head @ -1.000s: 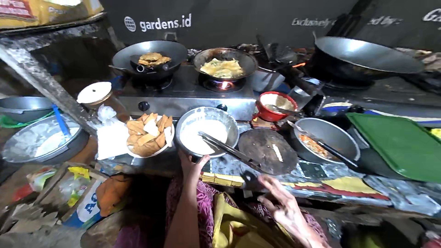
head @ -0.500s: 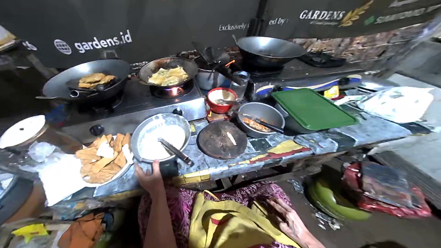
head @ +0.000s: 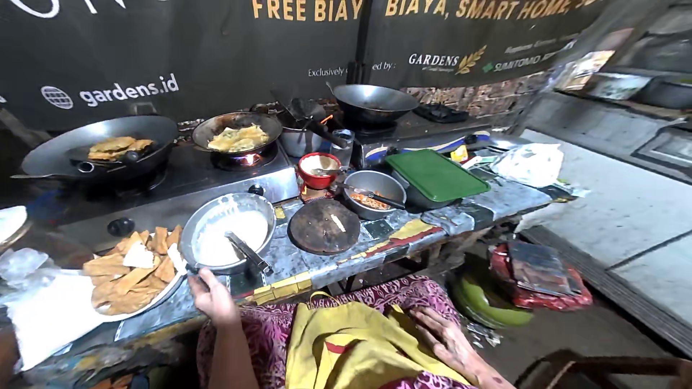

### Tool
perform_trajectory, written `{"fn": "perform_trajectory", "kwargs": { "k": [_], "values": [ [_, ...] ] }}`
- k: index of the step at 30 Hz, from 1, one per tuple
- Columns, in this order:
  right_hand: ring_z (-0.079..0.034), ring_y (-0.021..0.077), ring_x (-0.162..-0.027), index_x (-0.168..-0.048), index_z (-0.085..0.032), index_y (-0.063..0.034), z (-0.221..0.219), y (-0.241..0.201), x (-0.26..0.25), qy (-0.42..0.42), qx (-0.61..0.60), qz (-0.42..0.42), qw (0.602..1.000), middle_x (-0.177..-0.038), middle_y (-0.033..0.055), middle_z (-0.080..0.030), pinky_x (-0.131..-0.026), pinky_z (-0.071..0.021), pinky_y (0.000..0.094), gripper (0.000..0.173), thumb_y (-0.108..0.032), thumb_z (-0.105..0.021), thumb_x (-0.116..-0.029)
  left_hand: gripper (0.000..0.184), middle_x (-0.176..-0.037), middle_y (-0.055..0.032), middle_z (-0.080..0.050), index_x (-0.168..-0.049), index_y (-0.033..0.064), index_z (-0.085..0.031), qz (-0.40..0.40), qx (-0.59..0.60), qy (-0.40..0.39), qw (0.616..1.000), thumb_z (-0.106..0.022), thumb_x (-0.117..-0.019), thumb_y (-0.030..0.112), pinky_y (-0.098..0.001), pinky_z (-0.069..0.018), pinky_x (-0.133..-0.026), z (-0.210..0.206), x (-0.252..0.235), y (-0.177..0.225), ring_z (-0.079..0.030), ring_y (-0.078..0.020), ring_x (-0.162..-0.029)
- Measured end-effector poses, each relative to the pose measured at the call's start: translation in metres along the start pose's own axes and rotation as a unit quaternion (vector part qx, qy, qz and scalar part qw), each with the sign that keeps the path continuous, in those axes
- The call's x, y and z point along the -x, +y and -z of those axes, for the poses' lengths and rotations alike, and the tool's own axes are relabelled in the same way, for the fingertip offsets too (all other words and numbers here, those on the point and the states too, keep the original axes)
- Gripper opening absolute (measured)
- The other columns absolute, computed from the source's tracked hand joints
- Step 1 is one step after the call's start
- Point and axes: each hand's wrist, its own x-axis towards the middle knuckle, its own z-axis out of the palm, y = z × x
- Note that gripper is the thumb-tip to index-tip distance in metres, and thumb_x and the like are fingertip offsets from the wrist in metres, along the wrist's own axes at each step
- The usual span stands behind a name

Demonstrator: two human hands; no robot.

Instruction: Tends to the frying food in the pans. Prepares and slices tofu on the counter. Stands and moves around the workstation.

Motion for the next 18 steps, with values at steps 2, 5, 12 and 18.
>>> {"fn": "perform_trajectory", "kwargs": {
  "k": [2, 5, 12, 18],
  "values": [
    [-0.07, 0.0411, -0.107, -0.118, -0.073, 0.0068, 0.006, -0.007, -0.001, 0.002, 0.005, 0.004, 1.0, -0.12, 0.0273, -0.07, -0.095, -0.0551, 0.0549, 0.035, -0.007, -0.057, -0.0902, 0.054, -0.151, -0.0282, -0.047, -0.153, -0.0085, -0.037, 0.01, -0.004, 0.004, 1.0, -0.042, -0.1119, 0.027, -0.037, -0.0417, -0.11, 0.0, -0.003, 0.001, -0.053, -0.027, -0.133],
    [-0.072, 0.0376, -0.105, -0.117, -0.074, 0.0051, 0.01, -0.016, -0.005, 0.022, 0.013, 0.026, 0.999, -0.118, 0.024, -0.071, -0.092, -0.0568, 0.0524, 0.036, -0.009, -0.056, -0.0891, 0.054, -0.153, -0.0276, -0.045, -0.153, -0.0074, -0.038, 0.022, 0.007, 0.002, 1.0, -0.04, -0.1123, 0.028, -0.0421, -0.0407, -0.112, 0.003, -0.006, -0.001, -0.05, -0.0291, -0.137],
    [-0.072, 0.039, -0.103, -0.112, -0.074, 0.0102, 0.017, -0.036, -0.012, 0.035, -0.018, 0.095, 0.995, -0.115, 0.0287, -0.071, -0.093, -0.057, 0.0471, 0.035, -0.004, -0.054, -0.0866, 0.052, -0.151, -0.0311, -0.046, -0.15, -0.0121, -0.039, 0.001, -0.016, 0.003, 1.0, -0.043, -0.1112, 0.023, -0.0403, -0.0354, -0.118, 0.001, -0.004, -0.009, -0.047, -0.0334, -0.142],
    [-0.069, 0.0456, -0.105, -0.114, -0.07, 0.0149, 0.015, -0.038, -0.03, -0.008, -0.053, 0.118, 0.992, -0.114, 0.0347, -0.068, -0.097, -0.0542, 0.05, 0.03, -0.002, -0.055, -0.0947, 0.053, -0.151, -0.0359, -0.043, -0.15, -0.0147, -0.037, -0.034, -0.049, 0.003, 0.998, -0.048, -0.1088, 0.018, -0.0415, -0.0333, -0.121, 0.005, 0.0, -0.022, -0.044, -0.0385, -0.144]
  ]
}}
